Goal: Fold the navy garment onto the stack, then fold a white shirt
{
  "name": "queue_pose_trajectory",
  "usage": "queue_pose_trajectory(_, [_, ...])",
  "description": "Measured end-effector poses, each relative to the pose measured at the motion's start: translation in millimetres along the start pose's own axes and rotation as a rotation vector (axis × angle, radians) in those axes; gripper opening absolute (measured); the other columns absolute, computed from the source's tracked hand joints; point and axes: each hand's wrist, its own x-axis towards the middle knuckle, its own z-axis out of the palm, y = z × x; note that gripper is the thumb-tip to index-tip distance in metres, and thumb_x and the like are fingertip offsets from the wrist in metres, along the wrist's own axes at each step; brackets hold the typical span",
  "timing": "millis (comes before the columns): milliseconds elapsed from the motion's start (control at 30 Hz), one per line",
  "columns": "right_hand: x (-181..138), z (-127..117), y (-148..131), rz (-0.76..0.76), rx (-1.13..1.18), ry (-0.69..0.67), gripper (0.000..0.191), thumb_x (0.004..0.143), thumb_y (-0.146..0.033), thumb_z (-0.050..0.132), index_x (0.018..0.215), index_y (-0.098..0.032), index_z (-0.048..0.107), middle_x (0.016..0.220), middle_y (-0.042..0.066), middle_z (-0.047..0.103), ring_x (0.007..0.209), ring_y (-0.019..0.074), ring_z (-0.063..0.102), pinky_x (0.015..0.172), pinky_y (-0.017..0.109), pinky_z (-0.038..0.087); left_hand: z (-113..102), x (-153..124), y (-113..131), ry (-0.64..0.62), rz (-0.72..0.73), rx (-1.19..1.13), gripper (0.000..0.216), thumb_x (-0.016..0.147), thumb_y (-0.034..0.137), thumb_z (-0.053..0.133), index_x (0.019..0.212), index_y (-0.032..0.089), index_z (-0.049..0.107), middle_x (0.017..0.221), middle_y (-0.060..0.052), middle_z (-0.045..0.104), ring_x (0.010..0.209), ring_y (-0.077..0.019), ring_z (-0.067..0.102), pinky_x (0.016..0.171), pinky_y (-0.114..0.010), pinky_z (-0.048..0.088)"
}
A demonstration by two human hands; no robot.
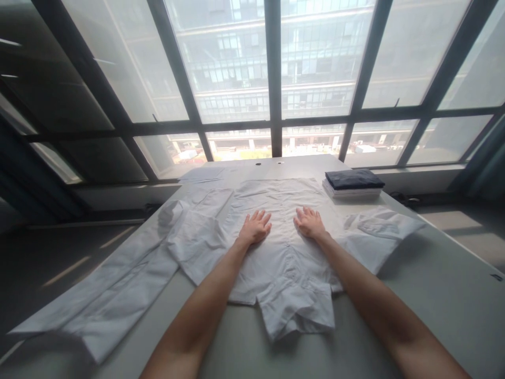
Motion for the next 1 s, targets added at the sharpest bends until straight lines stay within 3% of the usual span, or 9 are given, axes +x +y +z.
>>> queue_pose_trajectory(100, [-12, 0, 2, 0.008, 0.268, 0.043, 0.035, 0.086, -0.026, 0.071, 0.121, -0.025, 0.07, 0.158, 0.013, 0.05, 0.156, 0.0345, 0.025, 0.124, 0.067, 0.002, 3, -10, 4, 0.134, 0.001, -0.252, 0.032, 0.088, 0.044, 0.075, 0.118, 0.03, 0.074, 0.149, -0.015, 0.059, 0.151, -0.0377, 0.038, 0.123, -0.069, 0.01])
queue_pose_trajectory(200, [-32, -1, 10, -0.013, 0.463, 0.061, 0.03, 0.082, -0.021, 0.074, 0.112, -0.025, 0.07, 0.157, 0.013, 0.051, 0.159, 0.0336, 0.014, 0.123, 0.07, 0.001, 5, -29, 12, 0.17, -0.02, -0.517, 0.025, 0.087, 0.046, 0.076, 0.106, 0.031, 0.075, 0.148, -0.016, 0.059, 0.155, -0.0361, 0.031, 0.123, -0.067, 0.013])
queue_pose_trajectory(333, [-40, -12, 6, 0.046, 0.589, 0.068, 0.027, 0.081, -0.022, 0.075, 0.107, -0.024, 0.069, 0.159, 0.011, 0.048, 0.161, 0.0312, 0.008, 0.126, 0.066, 0.009, -3, -40, 28, 0.142, -0.227, -0.946, 0.008, 0.088, 0.033, 0.074, 0.095, 0.03, 0.073, 0.148, -0.013, 0.06, 0.16, -0.0321, 0.018, 0.125, -0.066, 0.009])
queue_pose_trajectory(400, [-30, -19, -8, 0.115, 0.827, 0.083, 0.022, 0.083, -0.025, 0.073, 0.104, -0.025, 0.07, 0.156, 0.008, 0.052, 0.16, 0.0282, 0.016, 0.127, 0.06, 0.018, -8, -31, 41, 0.124, -0.273, -1.066, 0.01, 0.085, 0.023, 0.074, 0.093, 0.029, 0.073, 0.146, -0.013, 0.061, 0.16, -0.0302, 0.016, 0.126, -0.063, 0.01])
queue_pose_trajectory(500, [-6, -19, -34, 0.187, 1.111, 0.056, 0.016, 0.092, -0.033, 0.062, 0.103, -0.025, 0.071, 0.139, 0.008, 0.067, 0.147, 0.026, 0.045, 0.122, 0.054, 0.036, -7, -2, 66, 0.112, -0.279, -1.222, 0.021, 0.081, 0.01, 0.073, 0.094, 0.026, 0.075, 0.144, -0.012, 0.064, 0.158, -0.0283, 0.026, 0.129, -0.05, 0.018])
queue_pose_trajectory(667, [21, 7, -53, 0.39, 1.504, -0.044, 0.039, 0.106, -0.044, 0.035, 0.106, -0.024, 0.068, 0.12, 0.01, 0.073, 0.126, 0.02, 0.065, 0.109, 0.044, 0.053, 14, 39, 90, 0.174, -0.515, -1.644, 0.026, 0.094, 0.014, 0.057, 0.114, 0.021, 0.072, 0.138, -0.015, 0.067, 0.138, -0.0261, 0.057, 0.118, -0.043, 0.044])
queue_pose_trajectory(767, [31, 10, -33, 0.501, 1.595, -0.057, 0.049, 0.108, -0.047, 0.022, 0.112, -0.023, 0.064, 0.123, 0.015, 0.069, 0.123, 0.0222, 0.067, 0.101, 0.049, 0.057, 14, 49, 72, 0.186, -0.659, -1.758, 0.037, 0.102, 0.021, 0.043, 0.135, 0.022, 0.06, 0.146, -0.019, 0.059, 0.128, -0.0247, 0.065, 0.105, -0.042, 0.057])
queue_pose_trajectory(900, [45, -22, 18, 0.55, 1.633, -0.005, 0.054, 0.107, -0.054, 0.018, 0.12, -0.022, 0.059, 0.137, 0.02, 0.061, 0.126, 0.0237, 0.065, 0.098, 0.053, 0.058, -20, 53, 14, 0.206, -0.798, -1.793, 0.042, 0.105, 0.027, 0.04, 0.146, 0.019, 0.05, 0.146, -0.024, 0.057, 0.123, -0.0277, 0.069, 0.095, -0.043, 0.062])
queue_pose_trajectory(1000, [59, -55, 56, 0.6, 1.609, 0.234, 0.05, 0.107, -0.052, 0.021, 0.114, -0.021, 0.059, 0.142, 0.022, 0.057, 0.129, 0.0235, 0.063, 0.099, 0.051, 0.057, -56, 57, -32, 0.363, -0.876, -1.768, 0.045, 0.108, 0.026, 0.029, 0.15, 0.021, 0.045, 0.145, -0.021, 0.057, 0.124, -0.0234, 0.068, 0.095, -0.038, 0.062])
